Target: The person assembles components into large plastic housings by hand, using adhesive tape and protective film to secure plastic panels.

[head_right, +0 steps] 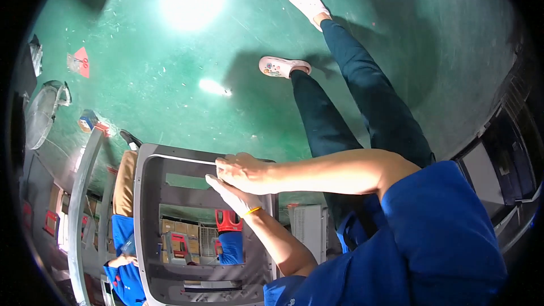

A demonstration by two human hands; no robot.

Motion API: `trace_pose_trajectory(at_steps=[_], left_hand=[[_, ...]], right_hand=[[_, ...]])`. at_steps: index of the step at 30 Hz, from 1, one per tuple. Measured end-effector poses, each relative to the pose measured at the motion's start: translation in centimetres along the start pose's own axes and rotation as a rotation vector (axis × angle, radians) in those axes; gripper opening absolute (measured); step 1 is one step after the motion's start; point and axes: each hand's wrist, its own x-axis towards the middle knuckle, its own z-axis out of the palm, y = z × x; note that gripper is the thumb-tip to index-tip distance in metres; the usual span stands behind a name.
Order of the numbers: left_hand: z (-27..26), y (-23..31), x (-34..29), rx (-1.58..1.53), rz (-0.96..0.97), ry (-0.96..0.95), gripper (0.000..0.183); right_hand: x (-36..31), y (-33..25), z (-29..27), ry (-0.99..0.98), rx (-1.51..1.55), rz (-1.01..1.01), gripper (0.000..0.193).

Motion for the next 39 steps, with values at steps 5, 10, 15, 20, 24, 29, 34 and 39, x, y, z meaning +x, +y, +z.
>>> trace_pose_trajectory(at_steps=[5,10,15,20,24,29,34,39], left_hand=[[-1.3,-1.9,1.1,-0.030,0.035,0.003,0.047],[-1.3,-1.6,1.0,0.112,0.001,0.008,0.025],[-0.8,-1.6,0.2,0.168,0.047,0.033,0.023],[-0.8,-2.6,0.0,0.172,0.011,0.092,0.022],[-1.4,-3.4,0.0,0.166,0.060,0.084,0.018],[-2.2,-4.1,-0.3,0.082,-0.045,0.078,0.034],[-2.4,-4.9,-0.1,0.131,0.013,0.057,0.032],[-3.2,-5.2,0.2,-0.136,-0.144,0.039,0.052]], right_hand=[[0.2,-0.2,-0.5,-0.004,0.067,0.076,0.015],[1.7,1.9,-1.4,0.026,0.604,0.218,0.003],[7.3,2.2,-0.2,0.345,0.821,0.119,0.009],[10.3,2.2,1.2,0.387,0.656,0.056,0.009],[10.5,1.8,2.3,0.331,0.560,0.033,0.009],[10.4,2.2,3.0,0.259,0.502,0.057,0.008],[10.5,2.4,3.1,0.134,0.436,0.054,0.013],[10.9,2.6,3.2,0.041,0.372,0.051,0.017]])
